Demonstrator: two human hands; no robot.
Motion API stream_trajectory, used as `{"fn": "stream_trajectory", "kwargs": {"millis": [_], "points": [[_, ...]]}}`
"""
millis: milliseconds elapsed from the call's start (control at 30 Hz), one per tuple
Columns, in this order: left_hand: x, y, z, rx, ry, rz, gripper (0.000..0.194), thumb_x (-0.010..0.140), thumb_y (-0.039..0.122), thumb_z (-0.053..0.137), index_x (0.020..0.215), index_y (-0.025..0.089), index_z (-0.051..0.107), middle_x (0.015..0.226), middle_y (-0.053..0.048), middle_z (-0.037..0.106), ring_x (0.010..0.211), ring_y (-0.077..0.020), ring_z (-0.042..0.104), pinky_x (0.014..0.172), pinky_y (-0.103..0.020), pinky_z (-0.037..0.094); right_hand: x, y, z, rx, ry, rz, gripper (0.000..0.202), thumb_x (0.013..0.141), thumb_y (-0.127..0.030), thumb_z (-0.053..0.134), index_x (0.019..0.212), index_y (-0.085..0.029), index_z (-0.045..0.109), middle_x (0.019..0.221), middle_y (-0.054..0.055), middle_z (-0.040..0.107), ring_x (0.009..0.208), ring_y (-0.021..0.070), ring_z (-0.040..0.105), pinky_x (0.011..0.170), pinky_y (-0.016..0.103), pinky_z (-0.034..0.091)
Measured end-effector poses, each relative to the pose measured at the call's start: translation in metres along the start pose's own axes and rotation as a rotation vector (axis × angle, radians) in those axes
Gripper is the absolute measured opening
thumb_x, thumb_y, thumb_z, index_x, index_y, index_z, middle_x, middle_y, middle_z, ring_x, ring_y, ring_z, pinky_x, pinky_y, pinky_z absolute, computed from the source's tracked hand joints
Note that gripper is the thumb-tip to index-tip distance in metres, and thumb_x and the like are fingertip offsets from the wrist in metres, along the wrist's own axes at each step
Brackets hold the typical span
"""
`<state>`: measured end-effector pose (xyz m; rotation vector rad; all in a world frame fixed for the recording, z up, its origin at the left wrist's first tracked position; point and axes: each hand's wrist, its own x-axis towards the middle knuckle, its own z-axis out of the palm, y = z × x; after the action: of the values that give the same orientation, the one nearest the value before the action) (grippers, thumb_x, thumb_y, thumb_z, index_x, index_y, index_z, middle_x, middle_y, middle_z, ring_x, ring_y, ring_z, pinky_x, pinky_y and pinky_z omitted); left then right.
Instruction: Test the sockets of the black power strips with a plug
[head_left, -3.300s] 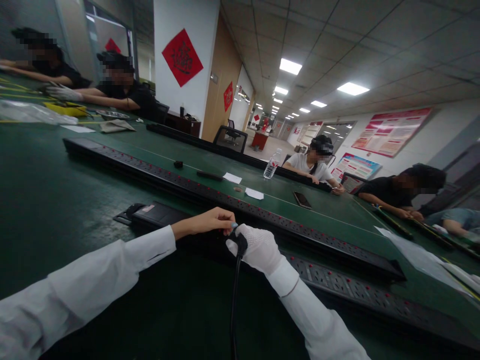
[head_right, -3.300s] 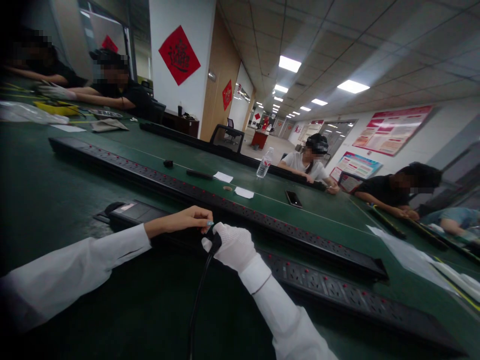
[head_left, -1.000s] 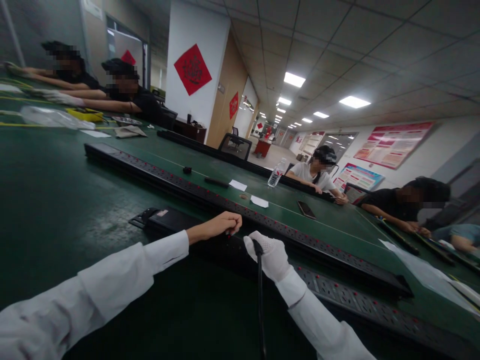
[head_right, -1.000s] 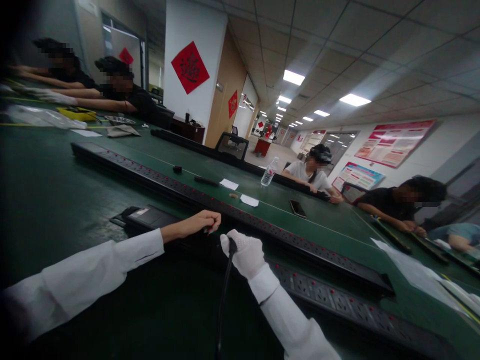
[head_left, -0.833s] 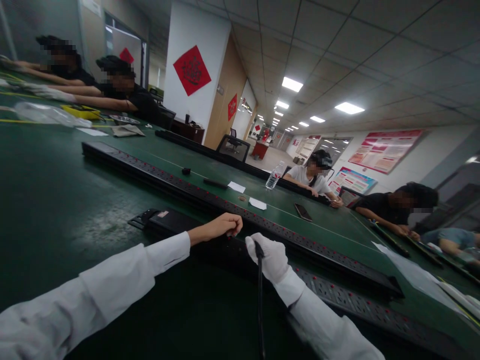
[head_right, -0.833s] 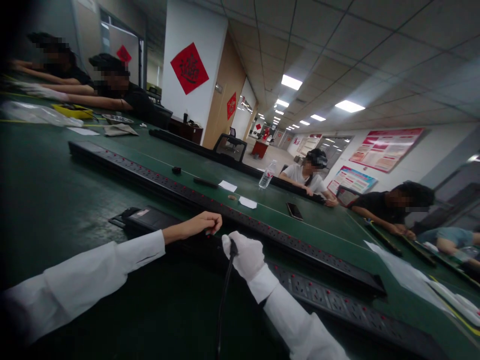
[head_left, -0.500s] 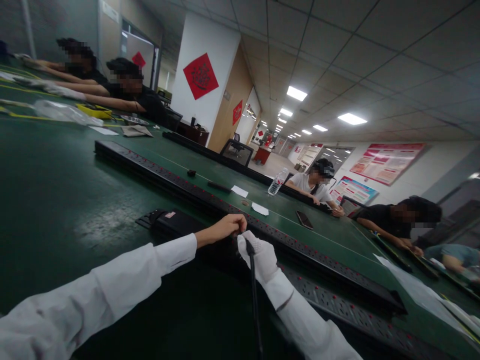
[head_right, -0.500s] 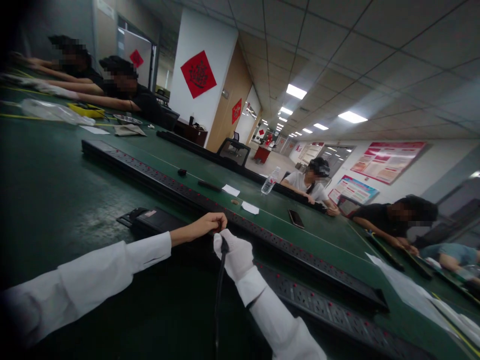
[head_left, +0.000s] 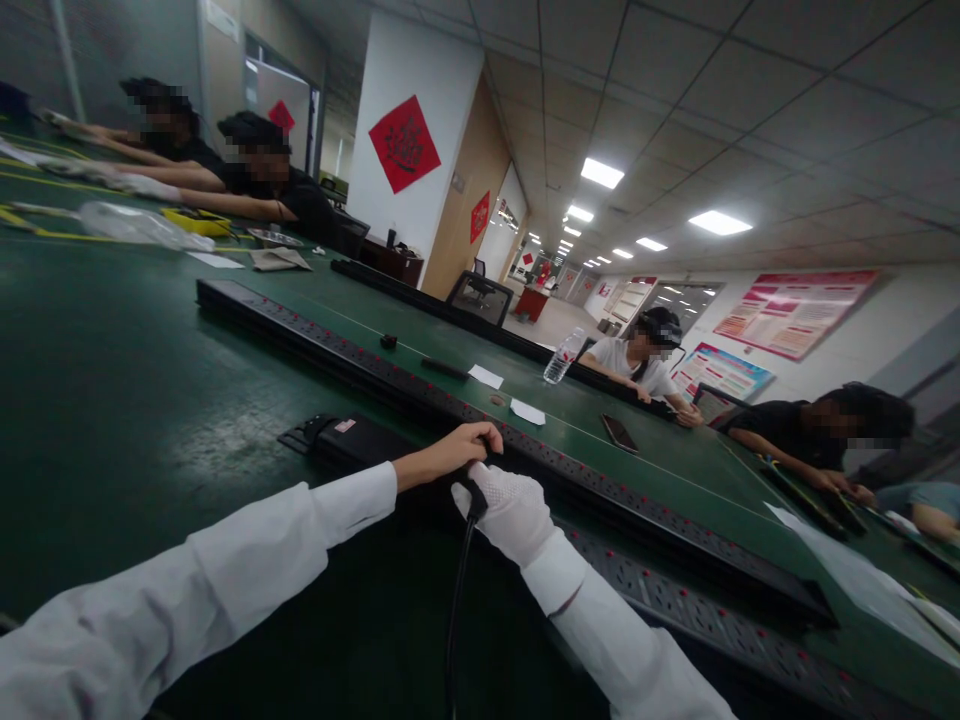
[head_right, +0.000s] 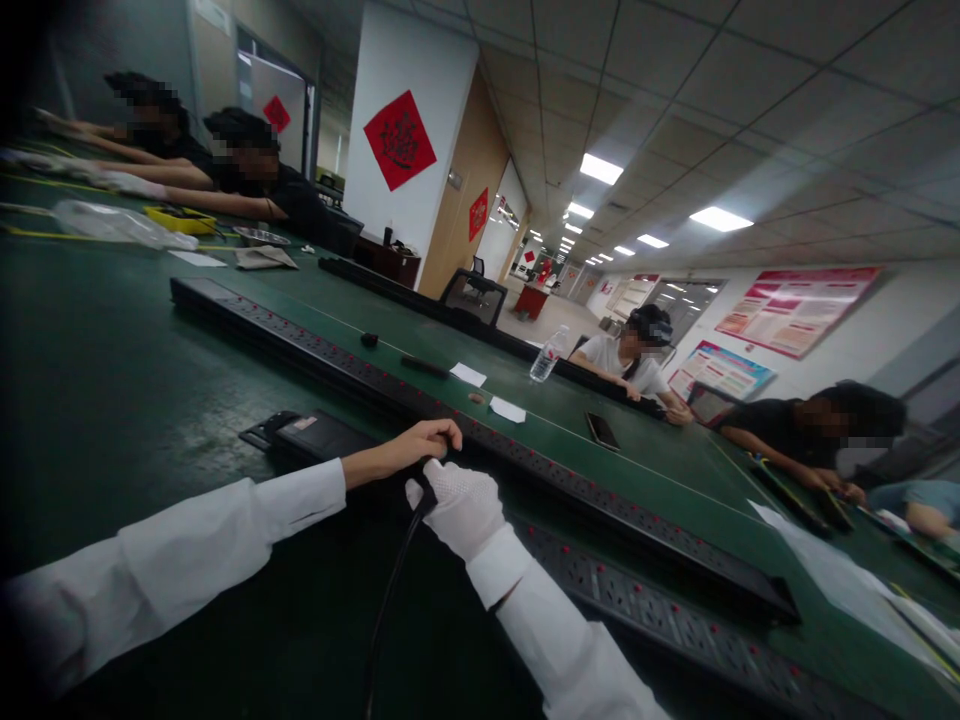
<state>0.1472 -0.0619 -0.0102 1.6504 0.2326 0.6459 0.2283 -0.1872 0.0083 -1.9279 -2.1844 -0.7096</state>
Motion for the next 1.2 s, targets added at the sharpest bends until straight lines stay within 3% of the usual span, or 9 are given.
{"fn": "stream_trajectory", "kwargs": {"millis": [233,333,467,567,633,767,933,1033,1200], "points": [[-0.007,0.017,0.0,-0.018,-0.066,0.013,0.02,0.059,0.009,0.042,0.076,0.012,0.053,0.072,0.0,0.051,0.059,-0.0083,0.042,0.051,-0.019,0.032,0.002,-0.001,0.014,-0.021,0.029,0.097,0.03,0.082,-0.044,0.035,0.076,-0.021,0.054,0.062,0.0,0.06,0.054,0.0115,0.055,0.046,0.022,0.019],[-0.006,0.023,-0.001,-0.012,-0.105,-0.012,0.018,0.062,0.011,0.043,0.076,0.012,0.054,0.076,-0.001,0.052,0.064,-0.0097,0.045,0.053,-0.02,0.035,0.005,0.002,0.01,-0.007,0.072,0.116,0.026,0.079,-0.043,0.039,0.076,-0.021,0.053,0.06,0.0,0.06,0.052,0.0116,0.055,0.046,0.022,0.019],[-0.005,0.028,0.002,-0.012,-0.109,0.015,0.017,0.064,0.014,0.044,0.079,0.013,0.052,0.076,0.0,0.052,0.062,-0.0086,0.047,0.054,-0.019,0.036,0.001,0.029,-0.023,-0.079,0.186,0.287,0.029,0.08,-0.044,0.038,0.074,-0.02,0.054,0.055,0.0,0.059,0.047,0.0108,0.053,0.045,0.022,0.019],[-0.005,0.031,0.005,0.094,-0.16,0.032,0.019,0.066,0.015,0.043,0.083,0.014,0.052,0.08,-0.001,0.053,0.061,-0.0085,0.048,0.056,-0.02,0.038,-0.016,0.056,-0.051,-0.092,0.157,0.188,0.032,0.08,-0.047,0.038,0.071,-0.021,0.054,0.054,-0.001,0.059,0.051,0.0107,0.054,0.048,0.021,0.022],[-0.005,0.03,0.005,0.264,-0.18,0.021,0.02,0.067,0.016,0.043,0.084,0.015,0.054,0.081,-0.001,0.055,0.065,-0.0102,0.049,0.06,-0.021,0.039,-0.03,0.066,-0.059,-0.079,0.151,0.195,0.033,0.081,-0.046,0.037,0.072,-0.021,0.056,0.054,-0.002,0.059,0.051,0.0093,0.054,0.048,0.021,0.024],[-0.003,0.025,-0.003,0.695,-0.074,0.003,0.017,0.071,0.023,0.047,0.081,0.017,0.059,0.083,-0.003,0.059,0.075,-0.015,0.051,0.068,-0.024,0.037,-0.042,0.057,-0.047,0.002,0.132,0.268,0.031,0.083,-0.045,0.036,0.077,-0.022,0.056,0.054,-0.003,0.059,0.047,0.0076,0.052,0.047,0.019,0.025],[-0.005,0.024,-0.019,0.89,-0.059,-0.067,0.017,0.071,0.028,0.049,0.08,0.021,0.062,0.078,-0.002,0.062,0.066,-0.015,0.052,0.06,-0.022,0.034,-0.016,0.028,-0.023,0.061,-0.015,0.105,0.025,0.082,-0.044,0.037,0.088,-0.025,0.051,0.064,-0.004,0.062,0.057,0.0091,0.057,0.051,0.019,0.028],[-0.007,0.03,-0.027,0.834,-0.155,-0.075,0.015,0.067,0.024,0.052,0.076,0.022,0.064,0.072,0.0,0.063,0.06,-0.013,0.051,0.057,-0.02,0.034,0.002,0.019,-0.014,0.01,-0.08,0.064,0.024,0.082,-0.044,0.036,0.087,-0.025,0.05,0.064,-0.003,0.062,0.056,0.0114,0.058,0.049,0.02,0.028],[-0.011,0.047,-0.037,0.593,-0.474,-0.132,0.022,0.055,0.014,0.057,0.075,0.021,0.066,0.073,0.002,0.065,0.068,-0.0137,0.053,0.064,-0.02,0.038,0.013,0.012,-0.005,-0.03,-0.115,0.051,0.026,0.08,-0.045,0.038,0.081,-0.022,0.051,0.058,-0.001,0.06,0.051,0.0134,0.056,0.046,0.022,0.024]]}}
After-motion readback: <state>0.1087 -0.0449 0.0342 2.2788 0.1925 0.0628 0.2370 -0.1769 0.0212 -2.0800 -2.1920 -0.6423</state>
